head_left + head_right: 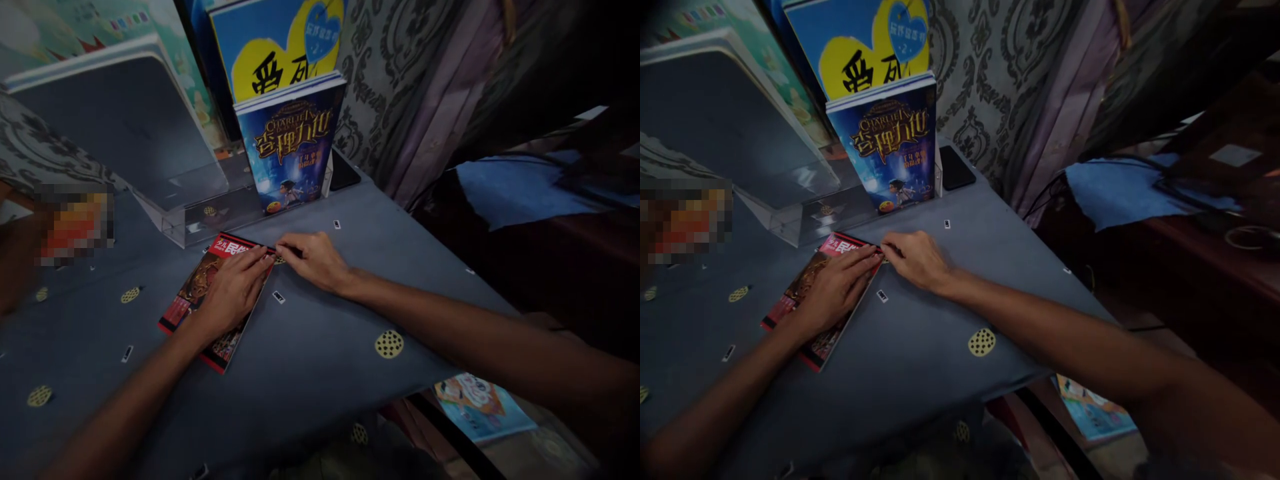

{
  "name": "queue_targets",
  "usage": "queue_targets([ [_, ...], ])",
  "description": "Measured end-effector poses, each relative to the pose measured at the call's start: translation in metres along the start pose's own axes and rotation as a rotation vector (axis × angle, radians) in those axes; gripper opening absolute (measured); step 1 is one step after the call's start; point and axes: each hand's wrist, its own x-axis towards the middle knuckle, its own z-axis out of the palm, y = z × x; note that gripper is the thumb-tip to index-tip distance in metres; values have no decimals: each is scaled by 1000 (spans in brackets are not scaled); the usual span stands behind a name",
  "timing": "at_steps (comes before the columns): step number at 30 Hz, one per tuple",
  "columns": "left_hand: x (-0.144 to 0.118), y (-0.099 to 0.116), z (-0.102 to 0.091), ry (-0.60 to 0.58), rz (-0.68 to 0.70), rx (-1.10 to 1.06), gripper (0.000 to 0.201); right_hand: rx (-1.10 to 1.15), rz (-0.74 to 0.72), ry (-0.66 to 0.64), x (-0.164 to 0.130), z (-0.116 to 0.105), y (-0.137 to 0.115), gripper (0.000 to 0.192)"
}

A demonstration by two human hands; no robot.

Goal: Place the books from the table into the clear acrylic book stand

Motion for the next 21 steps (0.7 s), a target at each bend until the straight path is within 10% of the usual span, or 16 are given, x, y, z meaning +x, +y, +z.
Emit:
queue_targets([
  [21, -1, 8, -3, 107, 166, 139, 27, -30, -23, 18, 2, 0, 4, 22],
])
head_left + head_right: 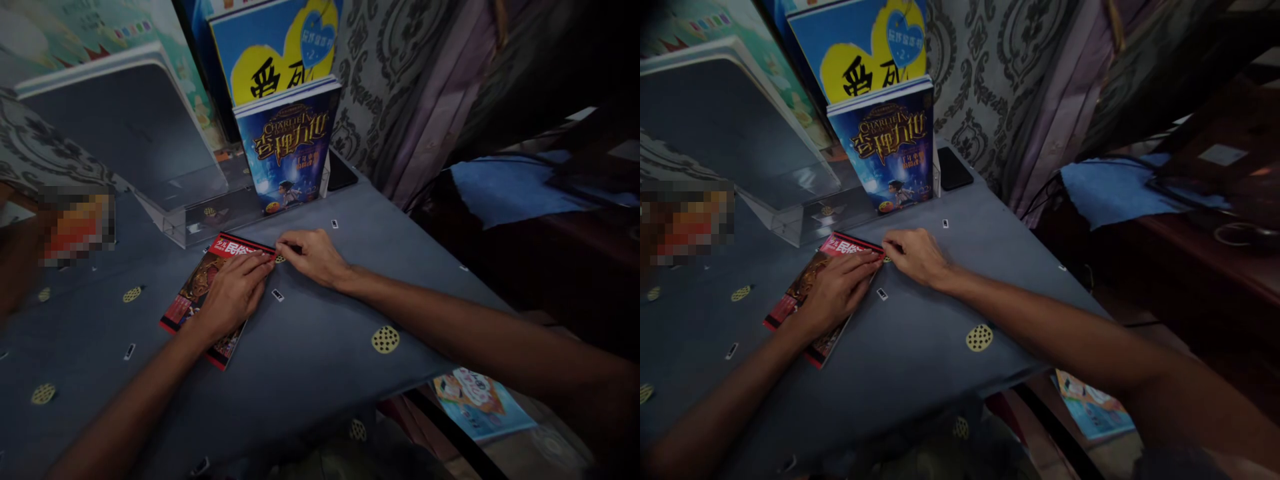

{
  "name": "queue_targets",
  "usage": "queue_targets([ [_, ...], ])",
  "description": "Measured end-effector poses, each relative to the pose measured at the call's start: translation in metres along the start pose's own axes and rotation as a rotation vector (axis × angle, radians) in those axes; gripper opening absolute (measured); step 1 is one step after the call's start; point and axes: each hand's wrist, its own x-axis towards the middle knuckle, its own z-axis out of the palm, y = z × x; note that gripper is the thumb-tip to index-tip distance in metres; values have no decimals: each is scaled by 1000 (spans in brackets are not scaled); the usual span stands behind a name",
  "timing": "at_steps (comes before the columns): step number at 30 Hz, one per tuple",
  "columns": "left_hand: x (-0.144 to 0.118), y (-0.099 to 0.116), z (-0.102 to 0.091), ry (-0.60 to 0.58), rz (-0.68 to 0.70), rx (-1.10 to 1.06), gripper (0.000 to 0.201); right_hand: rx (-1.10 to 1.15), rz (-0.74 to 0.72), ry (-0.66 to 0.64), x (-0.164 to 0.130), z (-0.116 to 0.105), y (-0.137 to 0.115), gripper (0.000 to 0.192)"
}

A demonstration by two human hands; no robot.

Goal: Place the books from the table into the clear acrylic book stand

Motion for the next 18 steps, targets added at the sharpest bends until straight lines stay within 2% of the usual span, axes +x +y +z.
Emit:
queue_targets([
  [3, 2, 6, -3, -57, -40, 54, 22, -22, -17, 16, 0, 0, -1, 22],
  [7, 7, 19, -9, -187, -234, 260, 21, -9, -3, 18, 1, -1, 0, 21],
  [9, 10, 24, -12, -246, -285, 335, 20, 21, 8, 12, 2, -1, 1, 21],
  [13, 17, 28, -14, -309, -289, 406, 17, 94, 23, 35, 2, -1, 3, 22],
  [18, 21, 31, -17, -327, -298, 409, 21, 162, 17, 84, 2, 0, 4, 23],
])
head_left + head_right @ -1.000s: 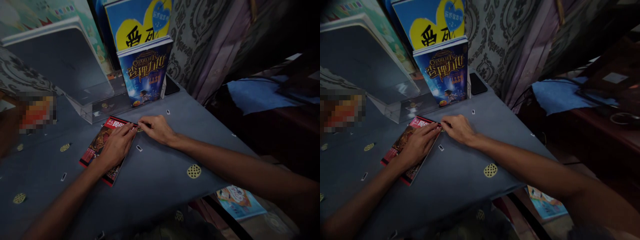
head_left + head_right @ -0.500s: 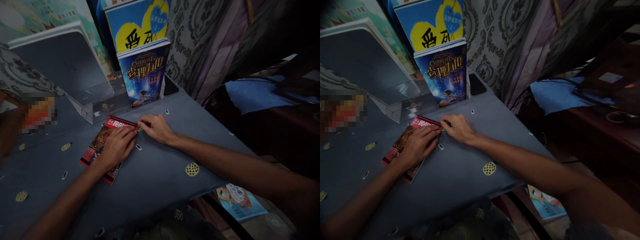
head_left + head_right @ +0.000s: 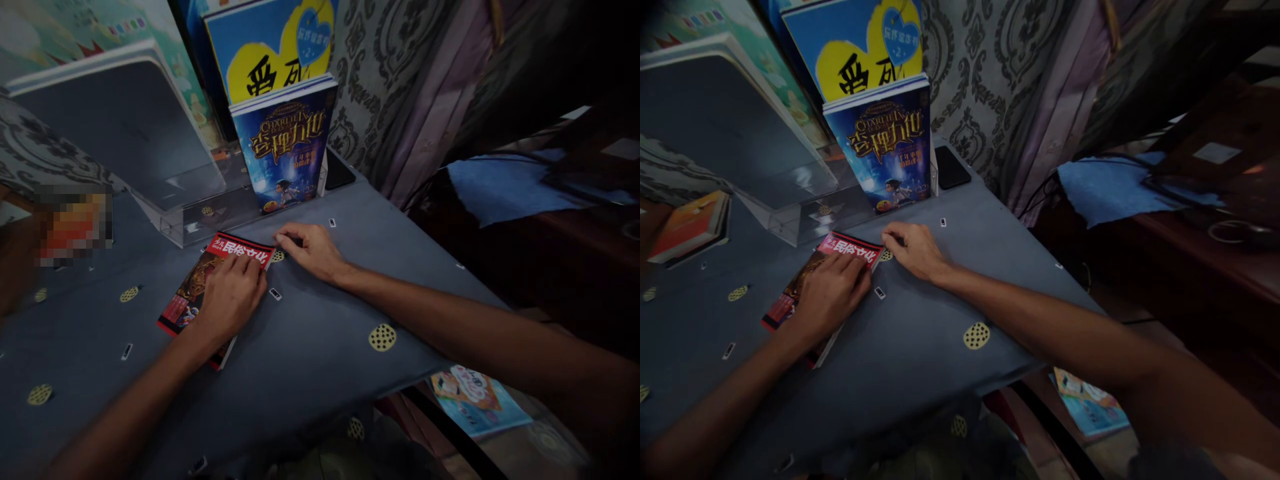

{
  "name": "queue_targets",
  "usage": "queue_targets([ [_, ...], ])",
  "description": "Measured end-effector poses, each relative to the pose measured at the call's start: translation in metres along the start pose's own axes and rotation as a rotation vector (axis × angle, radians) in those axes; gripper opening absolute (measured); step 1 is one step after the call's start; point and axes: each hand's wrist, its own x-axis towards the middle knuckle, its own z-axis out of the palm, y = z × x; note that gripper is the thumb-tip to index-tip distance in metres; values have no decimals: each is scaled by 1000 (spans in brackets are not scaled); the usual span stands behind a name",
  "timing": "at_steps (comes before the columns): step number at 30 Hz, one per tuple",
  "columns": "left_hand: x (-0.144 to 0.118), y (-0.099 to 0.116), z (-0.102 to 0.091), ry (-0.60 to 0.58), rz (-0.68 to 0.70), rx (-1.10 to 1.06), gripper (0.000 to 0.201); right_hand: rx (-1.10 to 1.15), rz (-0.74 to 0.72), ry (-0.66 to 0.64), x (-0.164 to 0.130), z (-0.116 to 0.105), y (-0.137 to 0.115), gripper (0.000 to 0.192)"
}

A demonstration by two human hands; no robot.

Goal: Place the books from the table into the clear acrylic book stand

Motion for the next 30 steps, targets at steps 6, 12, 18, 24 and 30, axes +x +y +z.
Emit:
queue_targets([
  [6, -1, -1, -5, -20, -29, -13, 24, 108, -21, 51, -1, 0, -2, 23],
  [12, -1, -2, -6, -17, -38, -13, 27, 121, -61, 64, -3, 1, -1, 23],
  [18, -1, 1, -4, -22, -47, 9, 28, 69, -45, 33, -4, 1, -4, 24],
  [24, 0, 0, 1, -27, 20, -4, 36, -43, -7, -33, -4, 0, -6, 26],
  [30, 0, -4, 3, -41, 39, -60, 39, -240, -51, -107, -4, 0, -7, 25],
])
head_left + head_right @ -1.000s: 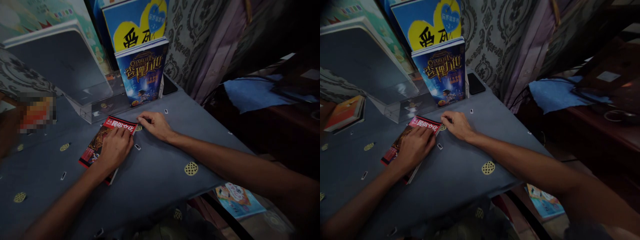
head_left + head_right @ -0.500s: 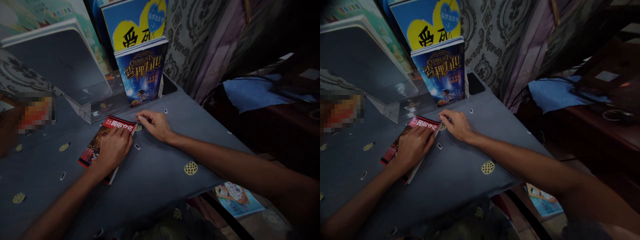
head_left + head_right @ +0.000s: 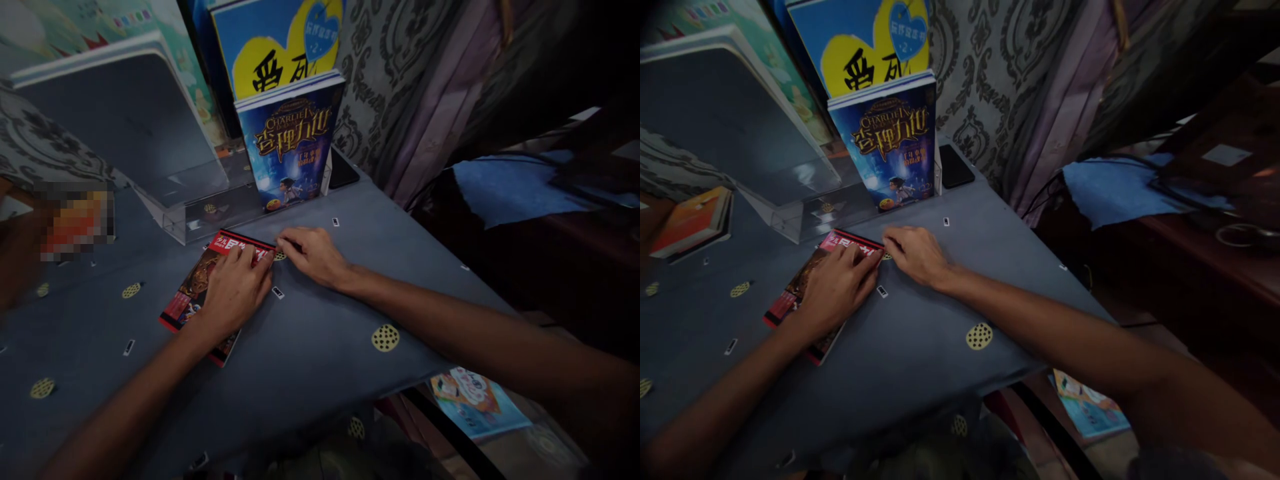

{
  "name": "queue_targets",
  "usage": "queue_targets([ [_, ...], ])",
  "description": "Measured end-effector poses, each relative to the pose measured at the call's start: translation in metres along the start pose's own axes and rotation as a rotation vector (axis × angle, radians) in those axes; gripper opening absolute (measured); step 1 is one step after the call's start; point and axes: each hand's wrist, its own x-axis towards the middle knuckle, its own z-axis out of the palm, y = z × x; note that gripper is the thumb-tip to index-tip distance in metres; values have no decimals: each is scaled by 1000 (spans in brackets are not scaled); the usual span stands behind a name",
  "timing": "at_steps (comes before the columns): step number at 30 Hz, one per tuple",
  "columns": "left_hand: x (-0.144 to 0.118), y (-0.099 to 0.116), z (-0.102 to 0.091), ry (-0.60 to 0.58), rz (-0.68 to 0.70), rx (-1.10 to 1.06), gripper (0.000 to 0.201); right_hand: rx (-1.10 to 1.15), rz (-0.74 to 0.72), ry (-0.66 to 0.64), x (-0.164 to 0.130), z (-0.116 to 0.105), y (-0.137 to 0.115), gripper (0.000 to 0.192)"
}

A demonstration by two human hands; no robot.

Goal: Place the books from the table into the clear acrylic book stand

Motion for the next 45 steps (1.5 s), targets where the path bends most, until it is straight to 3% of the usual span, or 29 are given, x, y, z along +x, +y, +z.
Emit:
queue_targets([
  [10, -13, -36, 1, -61, -48, -163, 39, -83, -106, -46, -10, 4, -5, 24],
  [15, -16, -31, -10, -131, -73, -76, 41, -49, -72, -115, -6, 6, -13, 26],
  [21, -15, -26, -28, -273, -209, 47, 48, -43, -209, -189, 13, 26, -23, 27],
  [29, -12, -44, -11, -249, -305, 96, 56, -150, -241, -207, 48, 51, -27, 30],
  [37, -9, -48, -10, -213, -346, 99, 57, -111, -253, -223, 58, 56, -17, 37],
  [40, -10, -52, -4, -136, -290, 98, 49, -97, -251, -232, 59, 57, -14, 38],
  [45, -10, -64, 10, -42, -81, -64, 33, -87, -256, -239, 59, 59, -11, 40],
])
